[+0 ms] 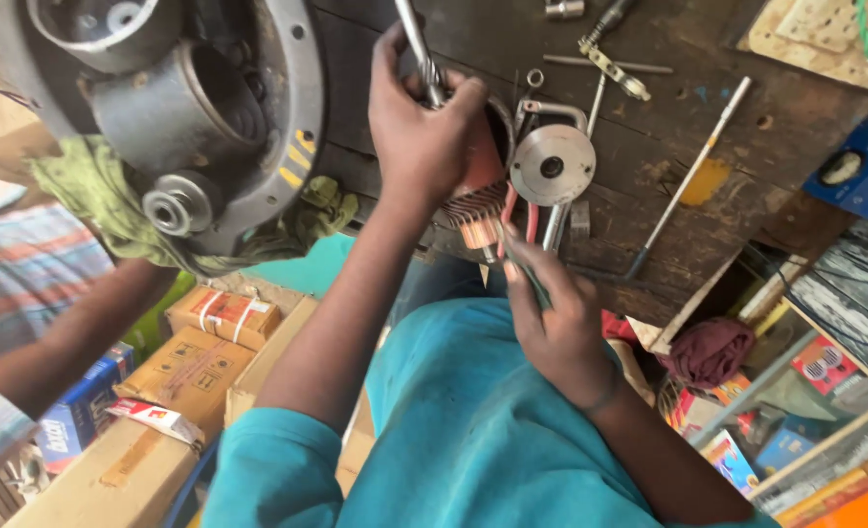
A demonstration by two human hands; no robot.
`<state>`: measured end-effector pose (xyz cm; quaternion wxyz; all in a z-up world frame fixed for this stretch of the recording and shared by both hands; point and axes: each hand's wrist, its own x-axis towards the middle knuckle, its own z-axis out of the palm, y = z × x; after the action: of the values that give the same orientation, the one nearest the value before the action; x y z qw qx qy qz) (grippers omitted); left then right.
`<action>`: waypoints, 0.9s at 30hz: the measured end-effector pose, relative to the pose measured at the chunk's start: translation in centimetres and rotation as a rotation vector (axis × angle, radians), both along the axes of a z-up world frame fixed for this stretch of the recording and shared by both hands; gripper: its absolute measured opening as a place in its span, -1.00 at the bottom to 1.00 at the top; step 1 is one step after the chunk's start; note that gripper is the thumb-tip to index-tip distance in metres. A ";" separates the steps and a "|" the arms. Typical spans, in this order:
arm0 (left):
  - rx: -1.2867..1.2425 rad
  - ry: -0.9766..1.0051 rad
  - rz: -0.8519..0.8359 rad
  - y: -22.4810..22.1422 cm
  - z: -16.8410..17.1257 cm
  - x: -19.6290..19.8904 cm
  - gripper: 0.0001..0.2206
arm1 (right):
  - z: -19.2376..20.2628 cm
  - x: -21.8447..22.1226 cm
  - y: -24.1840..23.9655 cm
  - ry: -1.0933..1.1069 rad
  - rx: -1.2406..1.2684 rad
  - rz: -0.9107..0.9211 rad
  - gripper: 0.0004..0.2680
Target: The recorder is repairing or assembling a starter motor component by cleaning parts and inserting a shaft.
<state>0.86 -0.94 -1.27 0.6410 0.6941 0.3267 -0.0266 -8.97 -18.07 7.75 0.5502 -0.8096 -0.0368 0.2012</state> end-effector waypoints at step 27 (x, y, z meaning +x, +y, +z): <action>-0.018 -0.131 0.010 0.4 -2.4 -0.8 -0.44 | 3.3 2.7 -3.6 0.363 -0.150 0.335 -0.72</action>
<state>0.06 -0.58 -3.63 0.6673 0.6869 0.2872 0.0193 -6.27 -21.68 11.02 0.4450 -0.7815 -0.0559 0.4338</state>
